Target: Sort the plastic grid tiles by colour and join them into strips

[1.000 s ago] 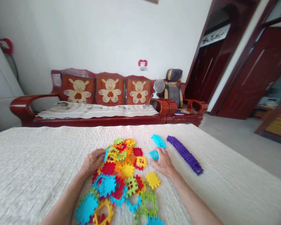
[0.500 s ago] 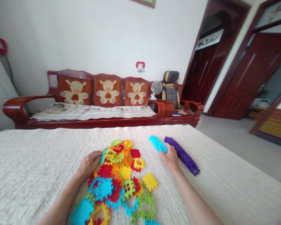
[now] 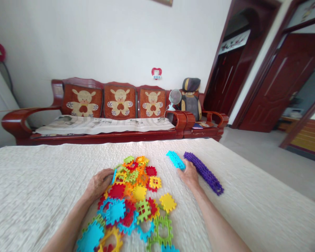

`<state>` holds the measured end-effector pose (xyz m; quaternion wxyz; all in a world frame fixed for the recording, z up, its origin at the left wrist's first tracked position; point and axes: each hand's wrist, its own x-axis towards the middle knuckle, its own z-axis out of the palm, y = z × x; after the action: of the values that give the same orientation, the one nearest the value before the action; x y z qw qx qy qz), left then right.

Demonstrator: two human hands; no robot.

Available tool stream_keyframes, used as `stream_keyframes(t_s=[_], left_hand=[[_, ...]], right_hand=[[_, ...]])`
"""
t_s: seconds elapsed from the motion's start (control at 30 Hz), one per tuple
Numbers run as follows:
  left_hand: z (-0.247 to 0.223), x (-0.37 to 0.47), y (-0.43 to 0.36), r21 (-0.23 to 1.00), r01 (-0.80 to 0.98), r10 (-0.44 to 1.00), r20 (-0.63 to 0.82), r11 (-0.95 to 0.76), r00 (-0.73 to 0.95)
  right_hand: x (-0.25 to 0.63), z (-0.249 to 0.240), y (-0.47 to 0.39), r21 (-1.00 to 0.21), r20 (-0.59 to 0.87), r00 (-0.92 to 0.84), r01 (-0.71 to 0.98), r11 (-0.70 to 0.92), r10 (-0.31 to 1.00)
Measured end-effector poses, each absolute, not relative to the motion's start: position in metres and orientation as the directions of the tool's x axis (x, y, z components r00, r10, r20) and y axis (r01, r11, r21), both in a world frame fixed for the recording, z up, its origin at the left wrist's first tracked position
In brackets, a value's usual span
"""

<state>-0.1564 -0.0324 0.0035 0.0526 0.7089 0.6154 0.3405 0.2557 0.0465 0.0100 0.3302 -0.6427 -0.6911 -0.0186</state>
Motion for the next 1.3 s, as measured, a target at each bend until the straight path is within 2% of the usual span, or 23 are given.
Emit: stream_keyframes(t_s=[0.2,0.47,0.57,0.93,1.3], left_hand=[[0.001,-0.159,-0.031,0.482,0.837,0.896,0.444,-0.259,0.021],[-0.001,-0.16,-0.031,0.478,0.837,0.9,0.435,-0.268,0.04],[-0.001,-0.16,-0.031,0.481,0.837,0.895,0.445,-0.261,0.024],[-0.004,-0.164,-0.03,0.44,0.849,0.883,0.466,-0.293,0.063],[0.002,-0.159,-0.033,0.462,0.841,0.895,0.443,-0.282,0.057]], right_hand=[[0.241,0.018,0.046,-0.364,0.473,0.055,0.921,0.139,0.879],[0.229,0.024,0.051,-0.315,0.363,0.157,0.948,-0.037,0.918],[0.224,0.024,0.054,-0.306,0.37,0.187,0.949,-0.07,0.91],[0.215,0.02,0.07,-0.293,0.397,0.199,0.953,-0.082,0.896],[0.22,0.012,0.079,-0.27,0.421,0.178,0.961,-0.064,0.889]])
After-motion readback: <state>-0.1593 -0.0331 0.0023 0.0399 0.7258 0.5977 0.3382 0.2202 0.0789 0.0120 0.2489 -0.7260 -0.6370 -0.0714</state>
